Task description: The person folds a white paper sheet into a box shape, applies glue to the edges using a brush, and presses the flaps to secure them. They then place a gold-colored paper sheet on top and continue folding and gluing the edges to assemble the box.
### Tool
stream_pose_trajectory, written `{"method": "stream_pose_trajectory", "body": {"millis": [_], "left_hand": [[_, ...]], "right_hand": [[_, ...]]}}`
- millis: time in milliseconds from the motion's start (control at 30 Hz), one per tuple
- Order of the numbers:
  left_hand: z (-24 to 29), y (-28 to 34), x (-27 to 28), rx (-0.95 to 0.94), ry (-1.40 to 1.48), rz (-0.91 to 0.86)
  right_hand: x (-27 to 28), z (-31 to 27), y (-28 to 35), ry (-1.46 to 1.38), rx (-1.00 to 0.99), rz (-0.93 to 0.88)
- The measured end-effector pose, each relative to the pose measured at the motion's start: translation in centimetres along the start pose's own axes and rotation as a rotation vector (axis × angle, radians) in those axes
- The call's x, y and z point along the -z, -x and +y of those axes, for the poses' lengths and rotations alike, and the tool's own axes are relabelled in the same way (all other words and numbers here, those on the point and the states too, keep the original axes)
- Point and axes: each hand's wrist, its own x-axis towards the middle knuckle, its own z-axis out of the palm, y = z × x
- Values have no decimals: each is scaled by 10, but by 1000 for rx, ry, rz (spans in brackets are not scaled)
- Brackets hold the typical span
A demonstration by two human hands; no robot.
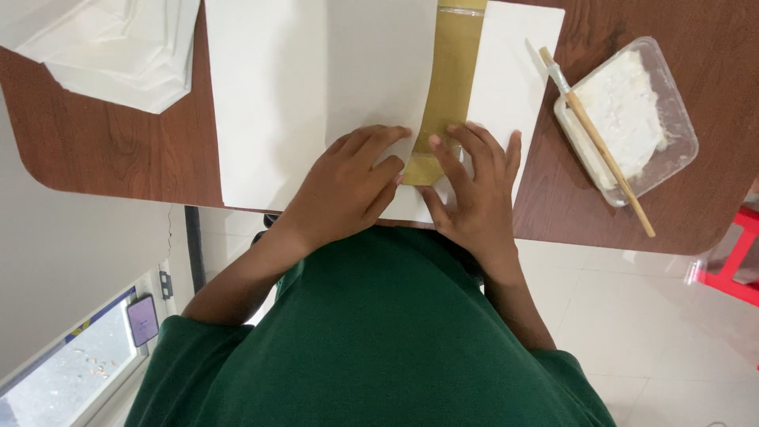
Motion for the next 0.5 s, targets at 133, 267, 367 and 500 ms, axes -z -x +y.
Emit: {"method": "stream_pose_trajectory", "body": {"millis": [133, 267, 367, 500], "left_hand": [[1, 2, -5, -33, -67, 2], [-1, 4, -7, -51, -81, -7], [-2, 5, -10, -90, -87, 4], [-2, 5, -14, -6, -21, -139]], "right_hand": [[6, -4, -3, 80, 54, -48], [6, -6, -4, 71, 27, -29], [0, -3, -2, 60, 15, -35], [-13, 3, 5, 2, -54, 39]]}}
